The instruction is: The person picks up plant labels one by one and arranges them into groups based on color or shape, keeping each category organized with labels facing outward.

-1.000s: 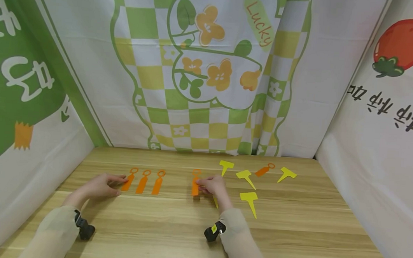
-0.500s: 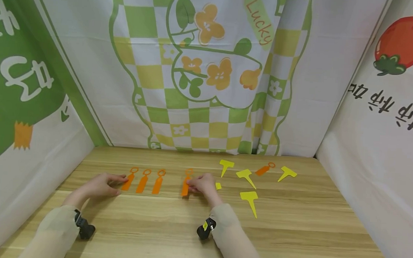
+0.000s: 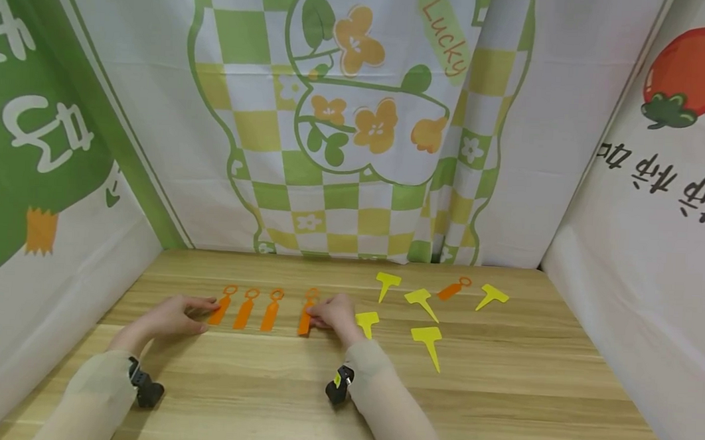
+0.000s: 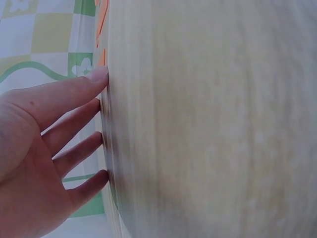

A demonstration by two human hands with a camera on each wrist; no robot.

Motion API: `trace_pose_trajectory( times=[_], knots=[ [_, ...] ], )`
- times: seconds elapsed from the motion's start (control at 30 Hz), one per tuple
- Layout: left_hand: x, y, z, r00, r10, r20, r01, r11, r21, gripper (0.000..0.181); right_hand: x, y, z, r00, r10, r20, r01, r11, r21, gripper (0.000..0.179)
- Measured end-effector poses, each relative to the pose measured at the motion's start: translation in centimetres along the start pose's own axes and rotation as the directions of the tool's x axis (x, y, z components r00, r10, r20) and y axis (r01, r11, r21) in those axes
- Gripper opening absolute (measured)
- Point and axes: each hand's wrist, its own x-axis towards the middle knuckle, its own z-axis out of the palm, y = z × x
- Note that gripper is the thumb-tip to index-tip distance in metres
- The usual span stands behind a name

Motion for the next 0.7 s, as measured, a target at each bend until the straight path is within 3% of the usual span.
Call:
trace_pose_trajectory(
  times=[0.7],
  knots=[
    [0.0,0.0,-0.1,1.000,0.010,0.001,-0.010,1.000,-0.021,0.050,0.3,-1.0,2.5,0.999,-0.019,-0.047,0.015,0.996,-0.092,0.011]
  ],
)
